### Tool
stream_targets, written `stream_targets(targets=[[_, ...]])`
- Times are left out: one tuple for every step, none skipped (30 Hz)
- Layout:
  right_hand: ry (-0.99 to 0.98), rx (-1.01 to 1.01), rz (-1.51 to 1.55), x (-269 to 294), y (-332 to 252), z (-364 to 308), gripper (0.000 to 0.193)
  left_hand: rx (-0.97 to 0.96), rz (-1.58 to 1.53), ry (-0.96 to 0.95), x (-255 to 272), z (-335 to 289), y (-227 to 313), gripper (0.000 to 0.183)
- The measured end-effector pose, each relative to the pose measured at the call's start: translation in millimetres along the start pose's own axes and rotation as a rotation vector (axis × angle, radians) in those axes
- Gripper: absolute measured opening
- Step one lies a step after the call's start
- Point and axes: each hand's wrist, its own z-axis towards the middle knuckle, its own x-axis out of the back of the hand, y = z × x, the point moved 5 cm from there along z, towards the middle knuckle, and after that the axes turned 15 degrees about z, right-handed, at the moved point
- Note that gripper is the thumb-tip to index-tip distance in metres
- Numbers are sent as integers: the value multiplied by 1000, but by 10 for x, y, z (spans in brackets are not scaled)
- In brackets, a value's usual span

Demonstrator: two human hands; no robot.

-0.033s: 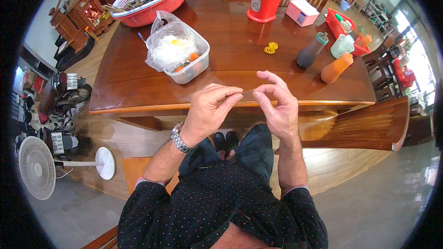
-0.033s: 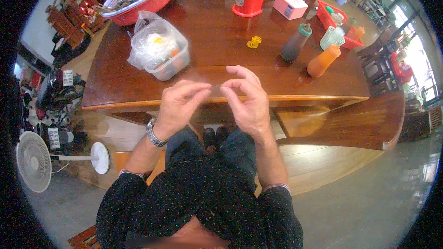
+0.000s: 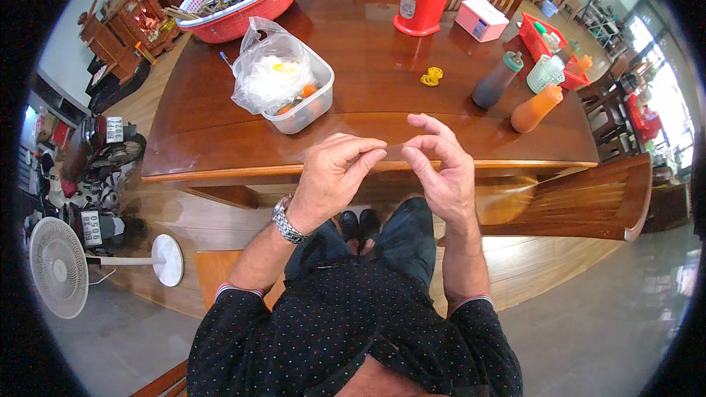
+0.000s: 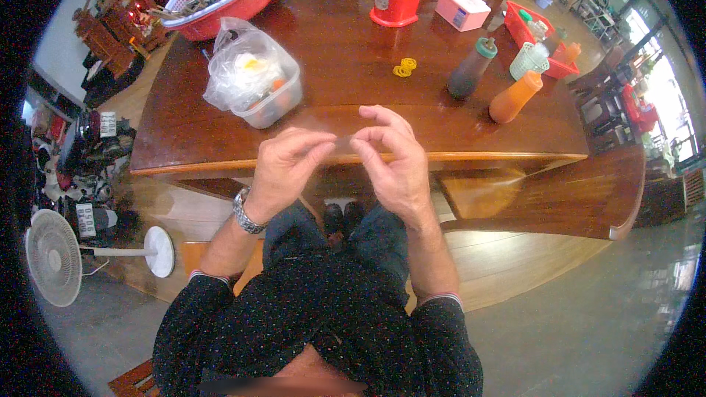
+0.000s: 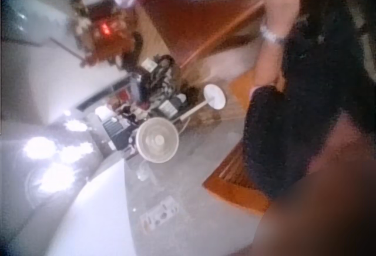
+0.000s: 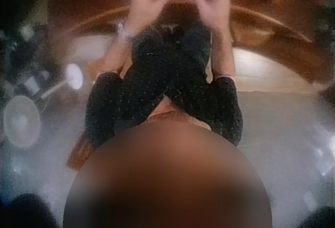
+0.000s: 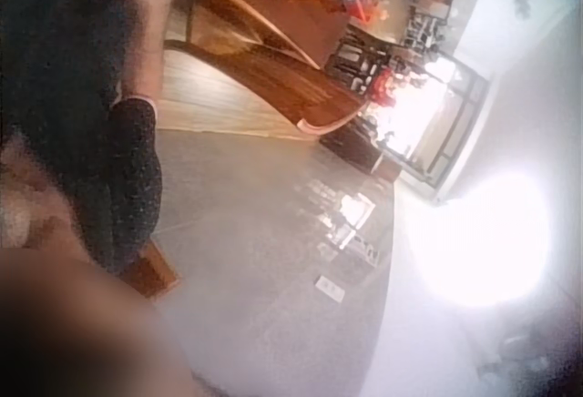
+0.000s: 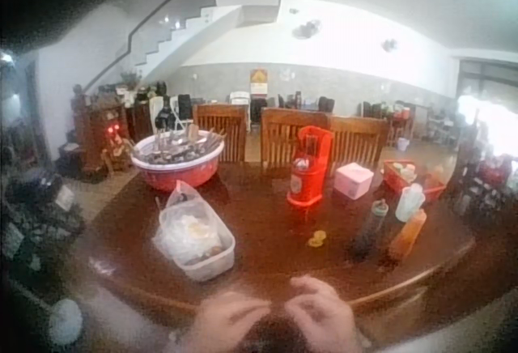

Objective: The person sits at a wooden table and repeatedly assembles small food items by placing a filling into a thin wrapper, adding sauces from squeeze bottles, and tying the bundle with a rubber band. The finished items are placed into a plastic container.

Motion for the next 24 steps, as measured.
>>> stream_targets(targets=[[-5, -34, 45, 1, 13, -15, 14, -23, 15, 11, 6, -2, 6, 17], [-13, -27, 64, -6, 15, -13, 16, -38, 26, 18, 14, 5, 0, 16], [-15, -26, 88, -1, 16, -22, 17, -55, 38, 25, 13, 10, 1, 15], [-23, -14, 109, -7, 20, -21, 19, -42, 31, 25, 10, 13, -13, 15], [-23, -23, 107, 1, 33, -10, 20, -29, 24, 23, 9, 20, -20, 15], [-27, -2, 105, 1, 50, 25, 22, -32, 26, 28, 12, 66, -48, 15], [-27, -7, 97, 13, 51, 16, 23, -3, 10, 16, 3, 55, -50, 14], [-49, 1, 86, 14, 60, 27, 24, 26, -6, 3, -4, 57, -66, 12], [-63, 3, 71, 6, 66, 28, 24, 48, -21, -8, -6, 55, -81, 11], [-77, 4, 58, 5, 72, 31, 25, 48, -32, -22, -11, 49, -83, 11], [-88, -1, 45, 2, 76, 30, 25, 43, -42, -34, -17, 50, -89, 11], [-99, -6, 34, -5, 77, 27, 25, 37, -52, -46, -23, 44, -94, 11], [-111, -11, 22, -9, 77, 28, 25, 47, -65, -53, -34, 36, -107, 11], [-109, -24, 10, -12, 79, 24, 25, 56, -77, -60, -45, 27, -122, 11], [-108, -37, -2, -15, 83, 26, 25, 72, -90, -69, -57, 12, -141, 12], [-104, -39, -10, -17, 82, 26, 25, 94, -126, -76, -71, -1, -164, 12], [-88, -44, 7, -20, 86, 28, 25, 122, -163, -85, -84, -19, -191, 13], [-71, -37, 28, -21, 87, 31, 24, 150, -200, -94, -96, -34, -218, 13], [-53, -30, 49, -25, 90, 29, 23, 169, -239, -91, -104, -41, -244, 14], [-48, -105, 95, -35, 134, 25, 21, 189, -279, -88, -112, -47, -264, 15], [-43, -180, 141, -49, 178, 12, 20, 209, -318, -86, -116, -52, -284, 15], [-42, -254, 182, -64, 219, -5, 18, 223, -336, -92, -124, -58, -294, 16], [-44, -309, 222, -80, 252, -19, 18, 237, -355, -99, -134, -64, -298, 17], [-48, -364, 256, -96, 279, -35, 17, 301, -355, -126, -149, -74, -325, 19]])
